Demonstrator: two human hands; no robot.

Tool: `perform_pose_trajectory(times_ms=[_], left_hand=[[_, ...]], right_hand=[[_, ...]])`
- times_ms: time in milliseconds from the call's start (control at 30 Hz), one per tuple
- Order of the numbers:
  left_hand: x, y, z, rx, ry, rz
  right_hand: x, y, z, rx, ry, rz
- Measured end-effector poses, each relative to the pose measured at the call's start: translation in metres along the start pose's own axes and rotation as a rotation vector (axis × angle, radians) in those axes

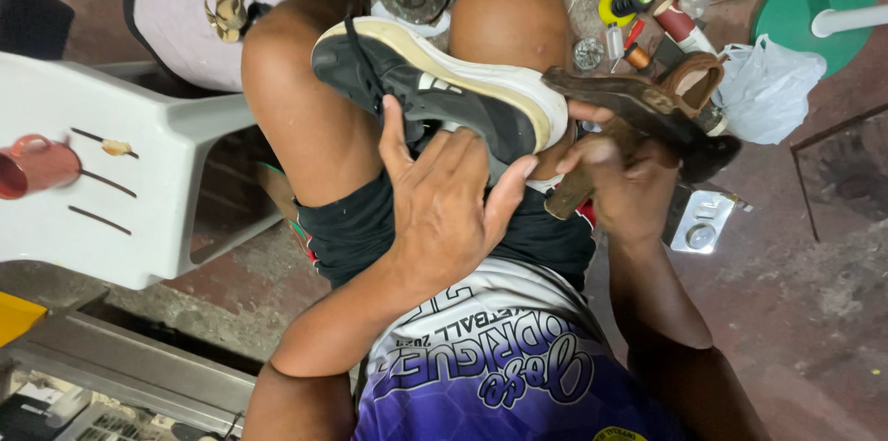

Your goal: The person repairs a black sneaker by scraping the sole with a red tool, hammering the sole edge with a hammer, applying glue to the heel, and attaching a white rubber strip to the side of the shoe.

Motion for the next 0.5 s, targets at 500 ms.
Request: perform_pose_trajectory(times_ms=[500], left_hand=[[0.010,-0.008,0.007,0.002,0.038,0.144]], right_hand=[[-0.024,-0.003,0.025,-0.428,-0.030,0.614]])
Point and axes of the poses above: each hand's wrist, its own z-axis away from the middle knuckle, its own x-axis out of the palm, y = z × x, the point moved 5 cm from there along -z, towards the middle knuckle, and after that the axes turned 9 degrees about x, right-handed, at the moved point
